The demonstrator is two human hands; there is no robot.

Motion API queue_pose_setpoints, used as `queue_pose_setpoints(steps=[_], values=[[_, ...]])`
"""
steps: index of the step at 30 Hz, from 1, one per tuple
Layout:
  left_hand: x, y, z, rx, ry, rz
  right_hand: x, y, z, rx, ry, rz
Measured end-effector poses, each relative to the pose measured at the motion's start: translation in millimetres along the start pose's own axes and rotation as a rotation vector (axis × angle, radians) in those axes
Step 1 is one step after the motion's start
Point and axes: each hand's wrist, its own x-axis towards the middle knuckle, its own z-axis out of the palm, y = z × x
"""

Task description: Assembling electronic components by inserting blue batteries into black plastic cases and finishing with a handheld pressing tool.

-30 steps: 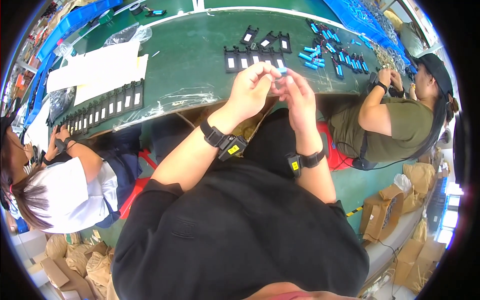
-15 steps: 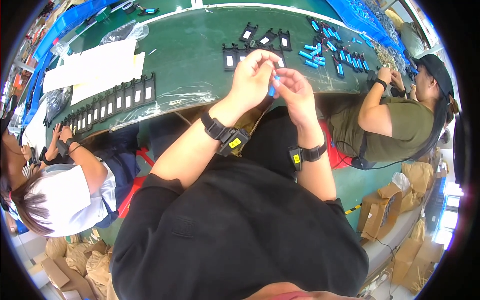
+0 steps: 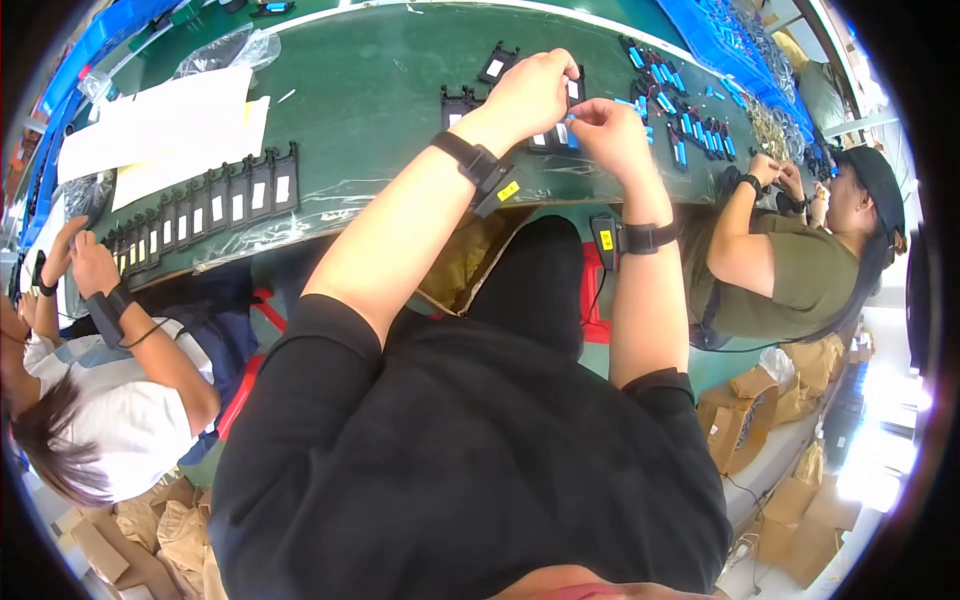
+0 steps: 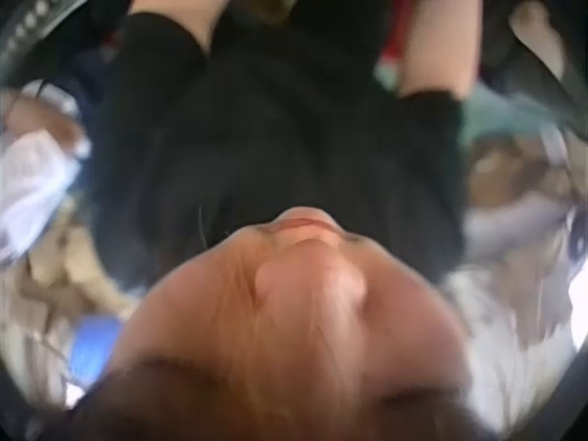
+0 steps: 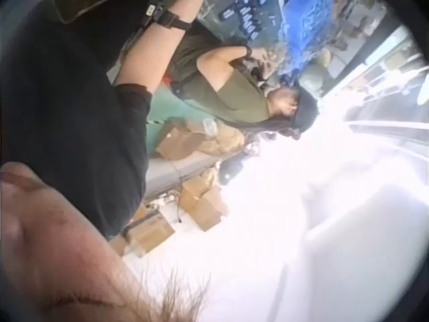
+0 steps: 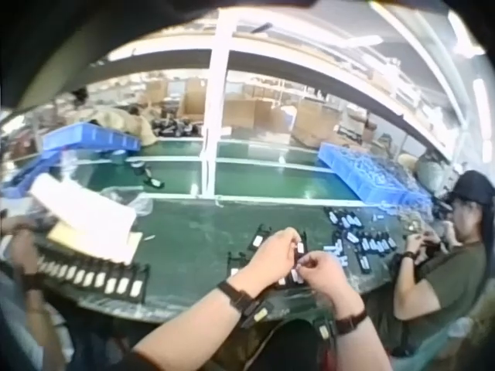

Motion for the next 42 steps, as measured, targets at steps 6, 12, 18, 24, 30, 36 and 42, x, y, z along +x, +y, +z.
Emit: queue_pose_setpoints(steps=[6,12,18,24,30,36,42], values=[[3.1,-3.7,9.8,-0.106,0.009,0.006,9.9,13.9,8.9,0.070,0.020,-0.073],[-0.9,-5.0,12.4,-0.007,0.052,0.016,9.8,7.3,3.0,-0.029,0.000,-0.050],[-2.5,-10.3,12.2,0.060,0.023,0.009,13.9,3.6,4.6,-0.096,-0.038,-0.051],[-3.2,-17.5,15.7,0.093,0.054,0.042,16.8,11.5,12.1,-0.167,-0.036,-0.100],[-2.5,-17.3,12.9,0.133,0.025,0.047,1.4,-3.7,12.4,-0.181,-0.036,-0.005],[-8.3,-17.7,0.5,0.167,0.060,0.034,-36.1,3.8,11.2,-0.185,0.185,-0.209],[-10.9,-17.0,0.2,0.208,0.093,0.030,-75.1,48.4,-43.0,-0.391,0.394,0.130]])
